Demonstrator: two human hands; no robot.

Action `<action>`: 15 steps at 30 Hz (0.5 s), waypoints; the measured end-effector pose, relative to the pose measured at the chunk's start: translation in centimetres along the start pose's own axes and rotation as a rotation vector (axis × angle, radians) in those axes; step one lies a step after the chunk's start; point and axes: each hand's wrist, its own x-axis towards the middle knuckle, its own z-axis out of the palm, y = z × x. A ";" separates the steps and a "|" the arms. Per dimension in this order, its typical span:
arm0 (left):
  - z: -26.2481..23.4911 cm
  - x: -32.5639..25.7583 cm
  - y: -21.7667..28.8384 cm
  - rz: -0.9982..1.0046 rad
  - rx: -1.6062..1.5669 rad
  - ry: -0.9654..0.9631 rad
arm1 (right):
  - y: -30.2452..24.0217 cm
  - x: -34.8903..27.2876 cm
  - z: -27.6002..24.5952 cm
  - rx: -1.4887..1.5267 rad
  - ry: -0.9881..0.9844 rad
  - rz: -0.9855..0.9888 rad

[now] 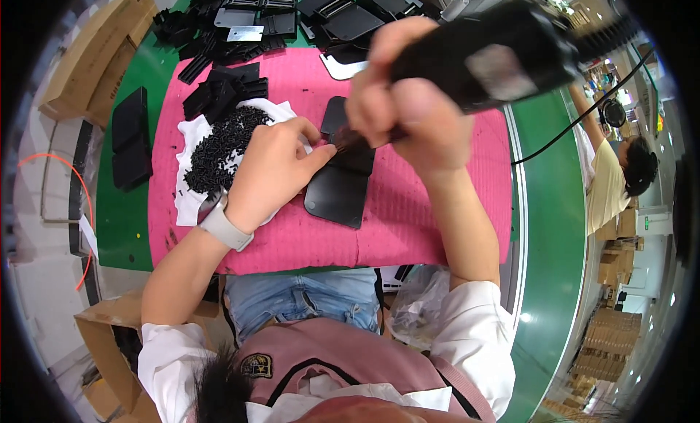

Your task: Assembling plastic electronic components by fastening them with screws using an electric screwdriver on a factory assembly line.

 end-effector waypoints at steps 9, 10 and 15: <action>-0.8 -0.9 -0.1 -0.327 -1.324 -0.212 | -0.7 -0.5 -0.3 0.362 -0.125 -0.248; -0.5 -1.1 -0.3 -0.274 -1.347 -0.277 | -0.3 -0.7 -0.1 0.347 -0.118 -0.250; -0.9 -1.4 0.5 -0.233 -1.319 -0.439 | 0.8 -0.8 0.0 0.436 -0.151 -0.187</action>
